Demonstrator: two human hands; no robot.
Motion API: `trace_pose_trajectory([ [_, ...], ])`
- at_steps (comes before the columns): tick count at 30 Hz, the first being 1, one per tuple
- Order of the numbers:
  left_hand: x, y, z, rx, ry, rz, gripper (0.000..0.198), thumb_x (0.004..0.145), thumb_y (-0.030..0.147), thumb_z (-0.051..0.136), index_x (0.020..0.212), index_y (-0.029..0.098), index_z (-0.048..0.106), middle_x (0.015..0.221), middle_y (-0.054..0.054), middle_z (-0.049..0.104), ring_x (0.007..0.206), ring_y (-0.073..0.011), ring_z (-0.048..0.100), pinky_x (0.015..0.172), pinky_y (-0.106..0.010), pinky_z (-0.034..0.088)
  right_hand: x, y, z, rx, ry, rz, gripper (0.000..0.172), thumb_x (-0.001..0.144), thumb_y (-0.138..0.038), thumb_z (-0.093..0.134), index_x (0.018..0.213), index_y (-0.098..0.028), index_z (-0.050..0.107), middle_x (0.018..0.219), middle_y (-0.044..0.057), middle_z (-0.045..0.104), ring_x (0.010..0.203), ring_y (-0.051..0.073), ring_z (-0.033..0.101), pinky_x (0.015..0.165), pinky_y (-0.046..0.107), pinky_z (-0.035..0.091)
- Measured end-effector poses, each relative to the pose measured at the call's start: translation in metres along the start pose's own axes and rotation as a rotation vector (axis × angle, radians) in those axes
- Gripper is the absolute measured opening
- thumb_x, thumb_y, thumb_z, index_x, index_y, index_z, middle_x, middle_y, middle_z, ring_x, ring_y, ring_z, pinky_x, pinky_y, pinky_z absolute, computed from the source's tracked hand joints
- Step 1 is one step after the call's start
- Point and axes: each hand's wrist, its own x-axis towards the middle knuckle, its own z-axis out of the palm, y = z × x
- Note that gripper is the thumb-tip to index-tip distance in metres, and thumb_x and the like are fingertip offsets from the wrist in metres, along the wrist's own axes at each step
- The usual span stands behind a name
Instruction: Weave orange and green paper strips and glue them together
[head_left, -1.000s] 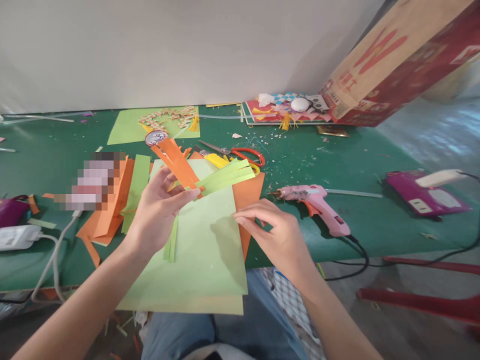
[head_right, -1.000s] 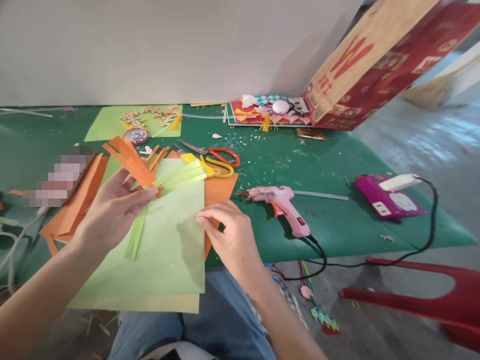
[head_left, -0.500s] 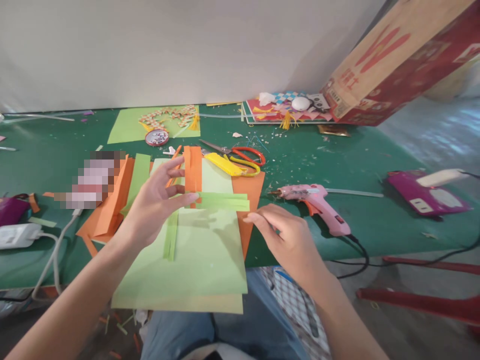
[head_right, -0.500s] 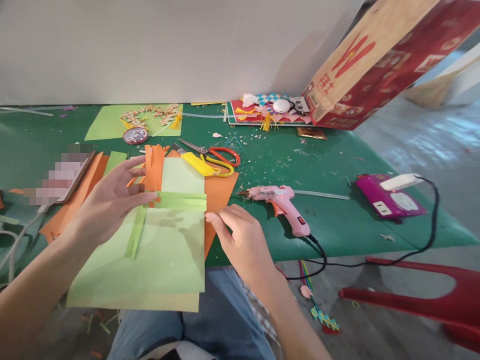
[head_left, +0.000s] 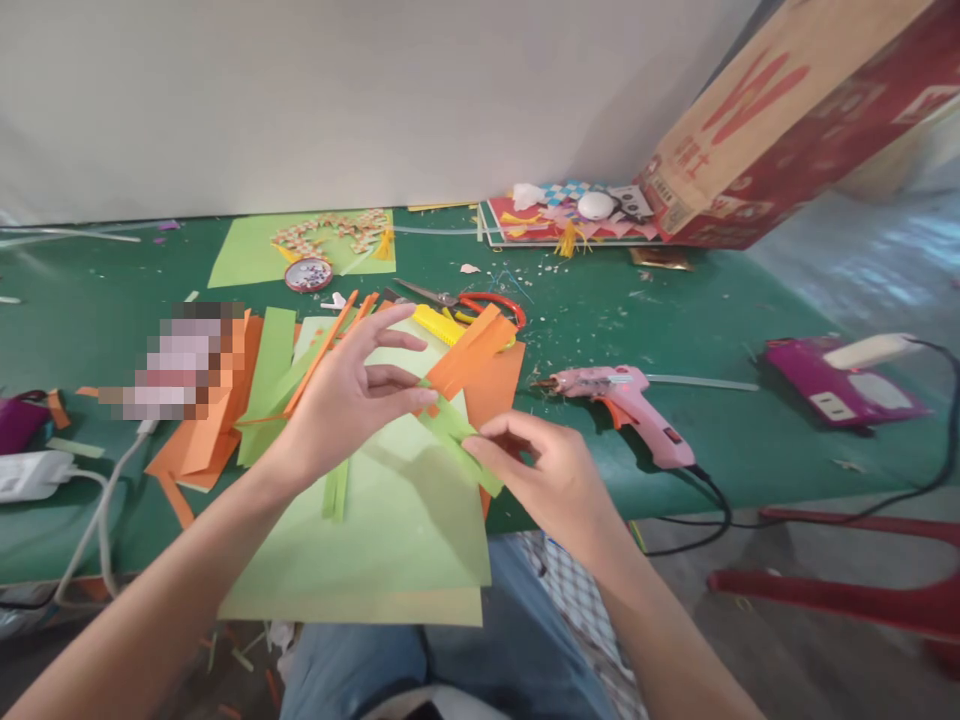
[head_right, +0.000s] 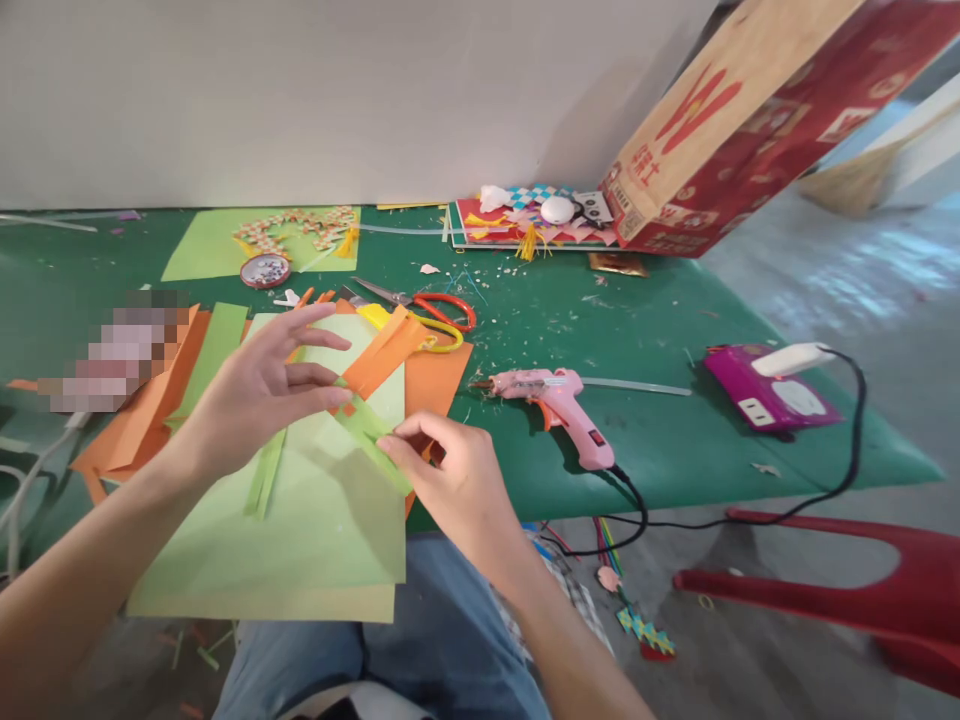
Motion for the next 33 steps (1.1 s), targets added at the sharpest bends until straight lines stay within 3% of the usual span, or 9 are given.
trace_pose_trajectory([
  [4, 0.000, -0.014, -0.001, 0.224, 0.077, 0.126, 0.035, 0.087, 0.026, 0.057, 0.122, 0.022, 0.056, 0.107, -0.006, 0.065, 0.084, -0.0164, 0.069, 0.081, -0.033, 0.058, 0.004, 0.005, -0.002, -0.074, 0.143, -0.045, 0.020, 0.079, -0.029, 0.057, 0.062, -0.019, 0.056, 0.053, -0.004, 0.055, 0.047, 0.009, 0.045, 0.047, 0.021, 0.036],
  [7, -0.012, -0.029, -0.001, 0.609, -0.100, 0.343, 0.023, 0.093, 0.026, 0.048, 0.108, 0.019, 0.064, 0.108, -0.009, 0.067, 0.100, -0.0212, 0.065, 0.091, -0.040, 0.054, 0.004, 0.009, -0.005, -0.141, 0.211, -0.093, 0.019, 0.079, -0.026, 0.057, 0.062, -0.019, 0.055, 0.053, -0.004, 0.054, 0.048, 0.008, 0.046, 0.050, 0.020, 0.037],
  [11, -0.036, -0.042, 0.000, 0.982, -0.280, 0.530, 0.030, 0.093, 0.028, 0.048, 0.117, 0.016, 0.062, 0.122, -0.013, 0.063, 0.120, -0.0272, 0.054, 0.101, -0.048, 0.047, 0.002, 0.015, -0.008, -0.176, 0.214, -0.112, 0.019, 0.080, -0.025, 0.057, 0.063, -0.019, 0.054, 0.054, -0.004, 0.057, 0.049, 0.009, 0.049, 0.051, 0.020, 0.038],
  [15, -0.055, -0.037, -0.004, 1.039, -0.329, 0.651, 0.030, 0.094, 0.026, 0.047, 0.117, 0.014, 0.062, 0.121, -0.013, 0.065, 0.118, -0.0267, 0.058, 0.102, -0.049, 0.048, 0.002, 0.017, -0.008, -0.194, 0.200, -0.143, 0.019, 0.080, -0.023, 0.058, 0.063, -0.020, 0.054, 0.055, -0.004, 0.058, 0.050, 0.009, 0.051, 0.050, 0.020, 0.038],
  [18, -0.062, -0.030, -0.008, 0.999, -0.369, 0.755, 0.029, 0.095, 0.024, 0.044, 0.112, 0.013, 0.065, 0.115, -0.010, 0.069, 0.110, -0.0215, 0.064, 0.102, -0.041, 0.050, 0.002, 0.017, -0.009, -0.215, 0.200, -0.155, 0.019, 0.081, -0.023, 0.057, 0.063, -0.020, 0.053, 0.055, -0.003, 0.059, 0.050, 0.010, 0.052, 0.050, 0.020, 0.039],
  [21, -0.061, -0.031, -0.009, 0.997, -0.374, 0.756, 0.029, 0.095, 0.026, 0.044, 0.112, 0.014, 0.066, 0.115, -0.010, 0.070, 0.108, -0.0200, 0.066, 0.103, -0.038, 0.049, 0.002, 0.017, -0.008, -0.218, 0.196, -0.161, 0.019, 0.081, -0.023, 0.057, 0.062, -0.020, 0.053, 0.055, -0.004, 0.059, 0.050, 0.010, 0.052, 0.049, 0.021, 0.039],
  [25, -0.054, -0.037, -0.008, 1.137, -0.242, 0.631, 0.042, 0.094, 0.037, 0.046, 0.122, 0.009, 0.059, 0.129, -0.017, 0.059, 0.118, -0.0276, 0.059, 0.104, -0.045, 0.047, 0.002, 0.016, -0.006, -0.215, 0.186, -0.173, 0.019, 0.081, -0.021, 0.058, 0.062, -0.020, 0.052, 0.055, -0.004, 0.059, 0.049, 0.010, 0.052, 0.048, 0.020, 0.038],
  [30, -0.053, -0.035, -0.003, 1.043, -0.394, 0.744, 0.036, 0.097, 0.029, 0.039, 0.117, 0.011, 0.063, 0.123, -0.011, 0.065, 0.114, -0.0215, 0.062, 0.106, -0.040, 0.046, 0.002, 0.016, -0.007, -0.231, 0.173, -0.194, 0.019, 0.081, -0.022, 0.057, 0.063, -0.020, 0.052, 0.057, -0.003, 0.061, 0.049, 0.009, 0.052, 0.048, 0.020, 0.037],
  [33, -0.052, -0.037, -0.004, 1.113, -0.234, 0.676, 0.035, 0.095, 0.030, 0.044, 0.118, 0.010, 0.063, 0.123, -0.015, 0.064, 0.111, -0.0248, 0.063, 0.103, -0.043, 0.048, 0.002, 0.016, -0.006, -0.236, 0.156, -0.188, 0.019, 0.081, -0.021, 0.056, 0.063, -0.020, 0.052, 0.056, -0.004, 0.060, 0.048, 0.009, 0.052, 0.047, 0.020, 0.036],
])
